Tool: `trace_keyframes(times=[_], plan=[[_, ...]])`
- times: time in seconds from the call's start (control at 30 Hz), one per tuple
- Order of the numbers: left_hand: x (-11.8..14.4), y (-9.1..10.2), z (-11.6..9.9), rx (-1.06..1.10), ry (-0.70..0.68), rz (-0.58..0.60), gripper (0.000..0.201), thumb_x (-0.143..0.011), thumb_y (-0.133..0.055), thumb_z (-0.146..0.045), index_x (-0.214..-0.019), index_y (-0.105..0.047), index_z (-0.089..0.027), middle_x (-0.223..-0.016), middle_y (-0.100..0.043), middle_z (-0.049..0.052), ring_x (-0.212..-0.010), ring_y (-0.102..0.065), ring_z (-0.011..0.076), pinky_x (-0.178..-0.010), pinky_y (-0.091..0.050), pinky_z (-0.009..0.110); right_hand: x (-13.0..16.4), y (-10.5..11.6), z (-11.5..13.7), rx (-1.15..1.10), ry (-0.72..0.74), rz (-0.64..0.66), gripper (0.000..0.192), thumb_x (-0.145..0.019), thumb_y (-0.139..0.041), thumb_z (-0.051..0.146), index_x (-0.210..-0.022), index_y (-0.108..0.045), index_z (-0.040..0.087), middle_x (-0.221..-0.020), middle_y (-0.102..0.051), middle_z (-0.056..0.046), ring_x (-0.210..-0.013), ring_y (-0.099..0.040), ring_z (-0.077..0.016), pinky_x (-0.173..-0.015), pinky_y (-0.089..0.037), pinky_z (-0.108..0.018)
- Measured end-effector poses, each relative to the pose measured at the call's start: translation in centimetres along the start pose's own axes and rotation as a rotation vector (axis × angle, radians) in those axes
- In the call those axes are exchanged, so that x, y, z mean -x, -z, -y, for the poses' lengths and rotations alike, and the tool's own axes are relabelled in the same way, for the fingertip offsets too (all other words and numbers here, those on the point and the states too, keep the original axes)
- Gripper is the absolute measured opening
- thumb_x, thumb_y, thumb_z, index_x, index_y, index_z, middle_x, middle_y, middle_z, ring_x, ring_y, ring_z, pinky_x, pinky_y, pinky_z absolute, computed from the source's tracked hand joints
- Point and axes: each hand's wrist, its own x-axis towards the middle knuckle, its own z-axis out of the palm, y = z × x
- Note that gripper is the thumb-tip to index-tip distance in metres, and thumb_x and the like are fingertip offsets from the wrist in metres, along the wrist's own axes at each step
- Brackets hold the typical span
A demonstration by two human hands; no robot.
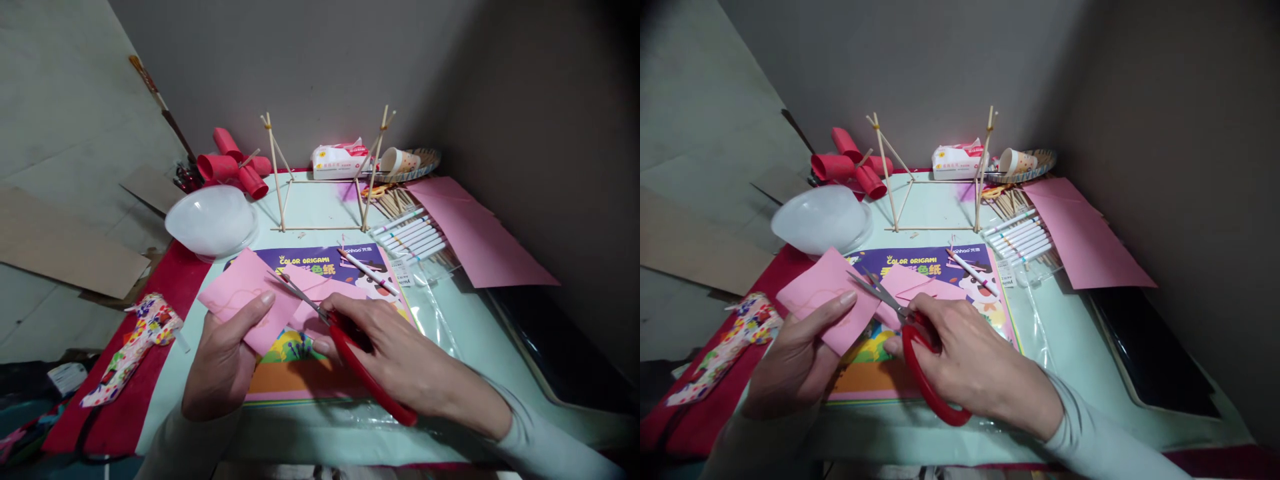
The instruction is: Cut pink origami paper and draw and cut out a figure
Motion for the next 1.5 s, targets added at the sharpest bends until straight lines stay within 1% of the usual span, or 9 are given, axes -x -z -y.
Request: trace_keyframes(times=[0.13, 0.27, 0.43, 0.53, 0.6, 0.73, 0.9, 1.23, 1.5], plan=[[0.1, 0.0, 0.0, 0.02, 0.014, -0.005, 0.065, -0.072, -0.083, -0.025, -0.132, -0.06, -0.019, -0.114, -0.074, 0.009, -0.115, -0.065, 0.0324, -0.091, -0.059, 0.038, -0.1, -0.1, -0.1, -0.008, 0.016, 0.011, 0.034, -0.099, -0.049, 0.053, -0.094, -0.06, 0.021, -0.088, -0.069, -0.003, -0.074, -0.059, -0.0177, -0.064, -0.038, -0.028], [0.3, -0.1, -0.1, 0.029, 0.025, -0.011, 0.063, -0.066, -0.084, -0.018, -0.126, -0.064, -0.017, -0.111, -0.074, 0.009, -0.111, -0.067, 0.0323, -0.093, -0.058, 0.04, -0.1, 0.1, 0.0, 0.006, 0.014, 0.03, 0.036, -0.099, -0.047, 0.055, -0.095, -0.059, 0.021, -0.09, -0.069, -0.004, -0.074, -0.059, -0.0183, -0.064, -0.038, -0.028], [0.2, -0.4, -0.4, 0.001, 0.007, -0.06, 0.036, -0.063, -0.087, -0.026, -0.095, -0.074, -0.016, -0.094, -0.076, 0.007, -0.1, -0.071, 0.0296, -0.087, -0.06, 0.037, 0.1, 0.8, 0.5, -0.03, 0.027, 0.11, 0.038, -0.096, -0.05, 0.059, -0.1, -0.055, 0.022, -0.089, -0.066, -0.002, -0.08, -0.059, -0.0197, -0.071, -0.041, -0.03], [0.2, -0.6, -0.5, -0.007, 0.002, -0.086, 0.03, -0.061, -0.088, -0.028, -0.083, -0.073, -0.015, -0.087, -0.076, 0.006, -0.096, -0.071, 0.0287, -0.087, -0.059, 0.038, 0.1, 1.2, 0.9, -0.04, 0.016, 0.148, 0.04, -0.095, -0.051, 0.061, -0.101, -0.054, 0.021, -0.091, -0.065, -0.002, -0.083, -0.058, -0.0207, -0.073, -0.042, -0.032], [0.2, -0.7, -0.5, 0.011, 0.0, -0.08, 0.031, -0.061, -0.087, -0.026, -0.086, -0.072, -0.014, -0.088, -0.076, 0.007, -0.1, -0.07, 0.0297, -0.09, -0.058, 0.039, 0.1, 1.3, 1.1, -0.037, -0.005, 0.151, 0.04, -0.095, -0.051, 0.061, -0.1, -0.055, 0.021, -0.09, -0.064, -0.003, -0.083, -0.058, -0.0208, -0.072, -0.042, -0.032], [0.3, -0.5, -0.4, 0.038, -0.009, -0.055, 0.048, -0.063, -0.084, -0.017, -0.109, -0.071, -0.016, -0.103, -0.076, 0.007, -0.113, -0.066, 0.0312, -0.093, -0.056, 0.038, -0.1, 1.1, 1.2, -0.045, -0.033, 0.128, 0.039, -0.095, -0.052, 0.06, -0.1, -0.056, 0.021, -0.094, -0.066, -0.004, -0.084, -0.059, -0.0208, -0.072, -0.042, -0.032], [0.3, -0.4, -0.3, 0.041, -0.005, -0.024, 0.062, -0.065, -0.082, -0.016, -0.125, -0.065, -0.016, -0.111, -0.075, 0.008, -0.114, -0.066, 0.0319, -0.096, -0.055, 0.039, -0.1, 0.7, 0.9, -0.038, -0.012, 0.082, 0.035, -0.096, -0.053, 0.056, -0.091, -0.055, 0.021, -0.083, -0.064, 0.0, -0.073, -0.055, -0.0165, -0.067, -0.041, -0.029], [0.1, -0.5, -0.3, 0.11, 0.041, -0.014, 0.073, -0.065, -0.081, -0.011, -0.134, -0.058, -0.019, -0.113, -0.075, 0.006, -0.107, -0.069, 0.0284, -0.095, -0.055, 0.038, 0.1, 0.2, 0.4, -0.001, 0.047, 0.034, 0.033, -0.102, -0.046, 0.049, -0.087, -0.055, 0.021, -0.077, -0.062, 0.0, -0.071, -0.054, -0.015, -0.066, -0.038, -0.027], [0.2, -0.4, 0.0, 0.108, 0.021, -0.016, 0.072, -0.069, -0.083, -0.018, -0.136, -0.056, -0.019, -0.113, -0.074, 0.008, -0.099, -0.072, 0.0267, -0.091, -0.057, 0.038, 0.0, -0.2, 0.3, -0.038, 0.032, 0.062, 0.034, -0.103, -0.047, 0.046, -0.08, -0.05, 0.021, -0.065, -0.054, 0.004, -0.056, -0.043, -0.0111, -0.056, -0.03, -0.026]])
